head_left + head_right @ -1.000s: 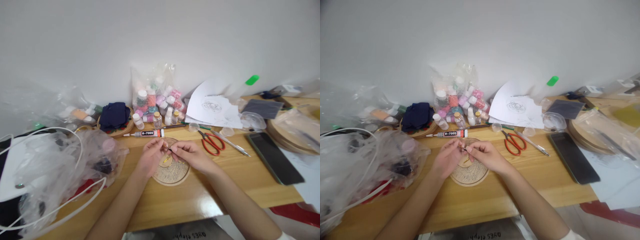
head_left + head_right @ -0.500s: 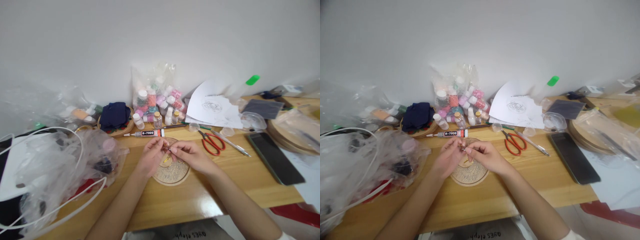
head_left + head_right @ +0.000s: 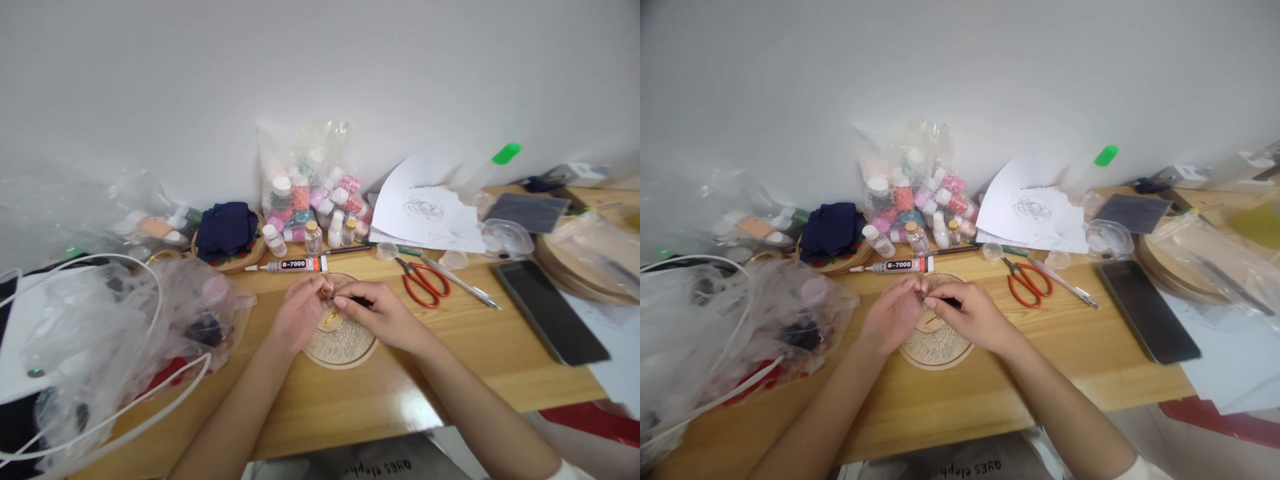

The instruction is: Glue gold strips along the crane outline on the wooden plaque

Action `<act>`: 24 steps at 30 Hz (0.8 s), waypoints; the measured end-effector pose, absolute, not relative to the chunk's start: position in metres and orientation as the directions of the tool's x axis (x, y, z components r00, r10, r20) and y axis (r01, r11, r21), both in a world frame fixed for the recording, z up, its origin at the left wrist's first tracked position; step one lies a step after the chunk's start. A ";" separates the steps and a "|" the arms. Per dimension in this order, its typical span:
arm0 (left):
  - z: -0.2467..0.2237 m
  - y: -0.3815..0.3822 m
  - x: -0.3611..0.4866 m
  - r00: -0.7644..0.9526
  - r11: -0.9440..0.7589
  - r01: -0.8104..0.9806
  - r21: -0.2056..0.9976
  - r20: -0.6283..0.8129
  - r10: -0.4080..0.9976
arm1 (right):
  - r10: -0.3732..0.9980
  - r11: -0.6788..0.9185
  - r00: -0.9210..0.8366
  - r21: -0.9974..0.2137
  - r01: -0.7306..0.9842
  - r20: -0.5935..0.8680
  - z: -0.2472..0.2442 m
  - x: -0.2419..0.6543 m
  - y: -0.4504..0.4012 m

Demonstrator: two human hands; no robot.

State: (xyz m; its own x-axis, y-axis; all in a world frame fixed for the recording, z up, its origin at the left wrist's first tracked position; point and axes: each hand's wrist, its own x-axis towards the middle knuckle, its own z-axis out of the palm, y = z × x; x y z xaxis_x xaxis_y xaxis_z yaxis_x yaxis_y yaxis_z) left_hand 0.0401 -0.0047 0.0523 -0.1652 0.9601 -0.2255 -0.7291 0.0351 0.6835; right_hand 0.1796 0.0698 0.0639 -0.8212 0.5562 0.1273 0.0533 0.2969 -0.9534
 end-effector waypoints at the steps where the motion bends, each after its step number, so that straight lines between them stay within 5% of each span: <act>1: 0.052 -0.004 0.040 -0.169 0.039 -0.722 0.690 -0.231 0.958 | 0.553 0.315 -0.823 -0.947 0.061 0.131 0.063 0.180 0.070; 24: 0.052 -0.002 0.045 -0.245 0.066 -0.666 0.743 -0.301 0.922 | 0.552 0.360 -0.826 -0.926 0.110 0.117 0.065 0.182 0.071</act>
State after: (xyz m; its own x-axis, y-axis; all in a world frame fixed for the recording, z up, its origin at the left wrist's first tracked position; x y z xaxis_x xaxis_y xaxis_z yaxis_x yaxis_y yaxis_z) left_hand 0.0451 -0.0019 0.0523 -0.2445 0.9216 -0.3014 -0.6657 0.0664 0.7433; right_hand 0.1817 0.0706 0.0647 -0.8258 0.5517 0.1167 0.1097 0.3602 -0.9264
